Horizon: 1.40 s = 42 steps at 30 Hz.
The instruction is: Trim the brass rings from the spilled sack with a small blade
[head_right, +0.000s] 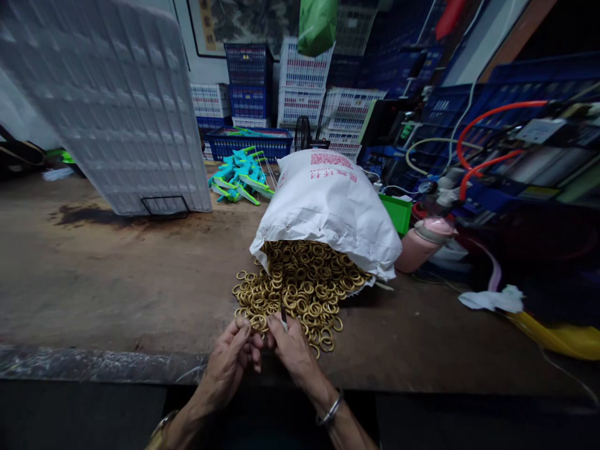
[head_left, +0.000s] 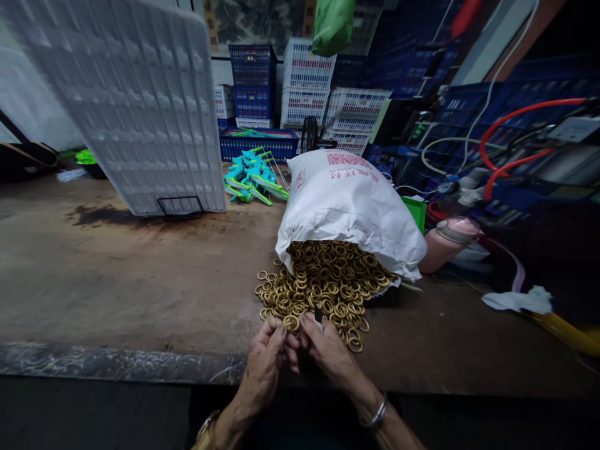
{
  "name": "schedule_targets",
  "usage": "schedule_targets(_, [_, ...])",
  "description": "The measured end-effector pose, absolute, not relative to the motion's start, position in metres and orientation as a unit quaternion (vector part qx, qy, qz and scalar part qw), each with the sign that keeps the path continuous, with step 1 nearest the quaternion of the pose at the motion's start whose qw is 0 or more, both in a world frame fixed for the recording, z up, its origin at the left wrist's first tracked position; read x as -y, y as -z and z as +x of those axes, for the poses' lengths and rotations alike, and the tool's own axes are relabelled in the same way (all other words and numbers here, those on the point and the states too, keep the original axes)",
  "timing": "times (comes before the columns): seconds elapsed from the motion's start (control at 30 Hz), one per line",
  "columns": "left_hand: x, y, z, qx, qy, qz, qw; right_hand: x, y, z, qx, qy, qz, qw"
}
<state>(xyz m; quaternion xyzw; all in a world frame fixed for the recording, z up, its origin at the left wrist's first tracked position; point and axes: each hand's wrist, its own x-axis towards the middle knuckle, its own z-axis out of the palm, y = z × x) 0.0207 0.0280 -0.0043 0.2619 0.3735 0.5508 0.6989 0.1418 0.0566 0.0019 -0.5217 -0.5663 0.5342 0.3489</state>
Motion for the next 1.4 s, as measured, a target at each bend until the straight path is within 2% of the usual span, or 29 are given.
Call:
schedule_targets(0.13, [-0.0261, 0.0096, 0.0203, -0.393, -0.543, 0.257, 0.696, -0.0584, -0.0014, 0.1428, 0.573, -0.544, -0.507, 0.344])
schedule_targets(0.5, [-0.0246, 0.0045, 0.0167, -0.377, -0.535, 0.177, 0.735, -0.0501, -0.0018, 0.1447, 0.726, -0.376, -0.467, 0.336])
schedule_targets(0.63, [-0.0231, 0.0035, 0.0178, -0.383, -0.532, 0.193, 0.73, -0.0523, -0.0007, 0.1464, 0.694, -0.422, -0.473, 0.34])
schedule_targets(0.77, [-0.0238, 0.0056, 0.0209, -0.443, -0.528, 0.302, 0.659, -0.0542, -0.0011, 0.1458, 0.639, -0.492, -0.48, 0.346])
schedule_targets(0.93, [-0.0238, 0.0052, 0.0199, -0.504, -0.517, 0.359, 0.592, -0.0547, -0.0035, 0.1452, 0.64, -0.485, -0.492, 0.337])
schedule_targets(1.17, [-0.021, 0.0061, 0.0179, -0.405, -0.471, 0.316, 0.717, -0.0542, -0.0034, 0.1423, 0.616, -0.498, -0.507, 0.339])
schedule_targets(1.27, [-0.0202, 0.0058, 0.0193, -0.403, -0.478, 0.295, 0.723, -0.0559, -0.0032, 0.1426, 0.599, -0.527, -0.499, 0.339])
schedule_targets(1.33, [-0.02, 0.0048, 0.0196, -0.405, -0.484, 0.305, 0.713, -0.0569, -0.0031, 0.1446, 0.605, -0.504, -0.517, 0.336])
schedule_targets(1.4, [-0.0201, 0.0035, 0.0192, -0.41, -0.483, 0.317, 0.706, -0.0564, -0.003, 0.1475, 0.646, -0.432, -0.543, 0.318])
